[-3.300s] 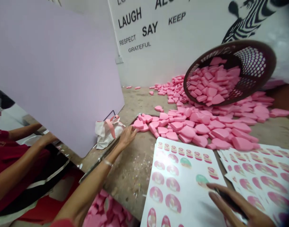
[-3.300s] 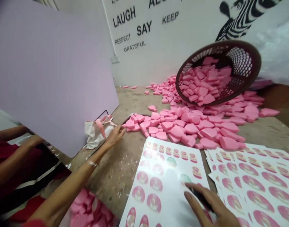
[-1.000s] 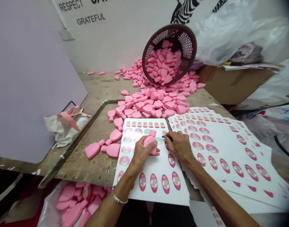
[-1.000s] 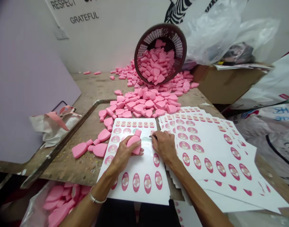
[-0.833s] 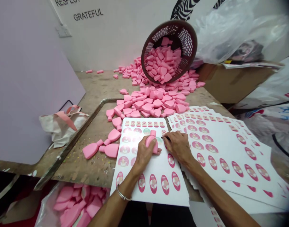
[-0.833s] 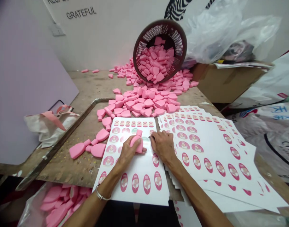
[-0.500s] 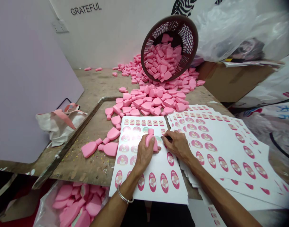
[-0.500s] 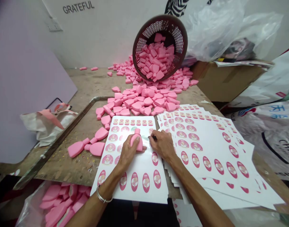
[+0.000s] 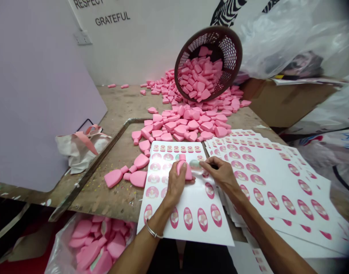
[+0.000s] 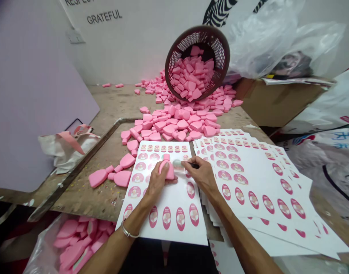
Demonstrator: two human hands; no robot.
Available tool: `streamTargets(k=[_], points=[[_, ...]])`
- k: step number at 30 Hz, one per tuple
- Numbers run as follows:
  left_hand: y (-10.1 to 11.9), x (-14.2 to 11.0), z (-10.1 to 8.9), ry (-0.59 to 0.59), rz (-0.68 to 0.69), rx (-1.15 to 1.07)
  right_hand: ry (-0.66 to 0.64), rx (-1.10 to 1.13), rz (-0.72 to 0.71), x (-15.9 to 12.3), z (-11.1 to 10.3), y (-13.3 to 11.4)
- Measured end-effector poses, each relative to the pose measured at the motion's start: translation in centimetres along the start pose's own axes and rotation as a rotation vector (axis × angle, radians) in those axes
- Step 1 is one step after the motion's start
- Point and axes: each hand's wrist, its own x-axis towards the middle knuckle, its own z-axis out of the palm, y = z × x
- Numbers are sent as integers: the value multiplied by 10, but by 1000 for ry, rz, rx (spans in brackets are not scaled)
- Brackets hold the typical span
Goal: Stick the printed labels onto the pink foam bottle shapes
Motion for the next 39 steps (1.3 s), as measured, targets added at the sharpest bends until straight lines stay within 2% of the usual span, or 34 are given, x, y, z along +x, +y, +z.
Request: streamTargets(k=[4,7,11,17,24,39], points=[[2,-9,-2,1,18,-175,22,120,7,-10,-10,-20],[10,-18,-1,-25,-22,-310,-66,136,29,-23,-8,-36],[24,-27,1,-51,-68,-363,-121,149,7,-34,-1,-47],[31,-34,0,-50,-76,-344,-118,177,-15,-33,4,-48],[34,-34,-2,-106,-34,-345,-131,202,-10,-33,6,-52],[36,-33,-3,-82,-36,-338,-91,155,-58,-32,10,-55]])
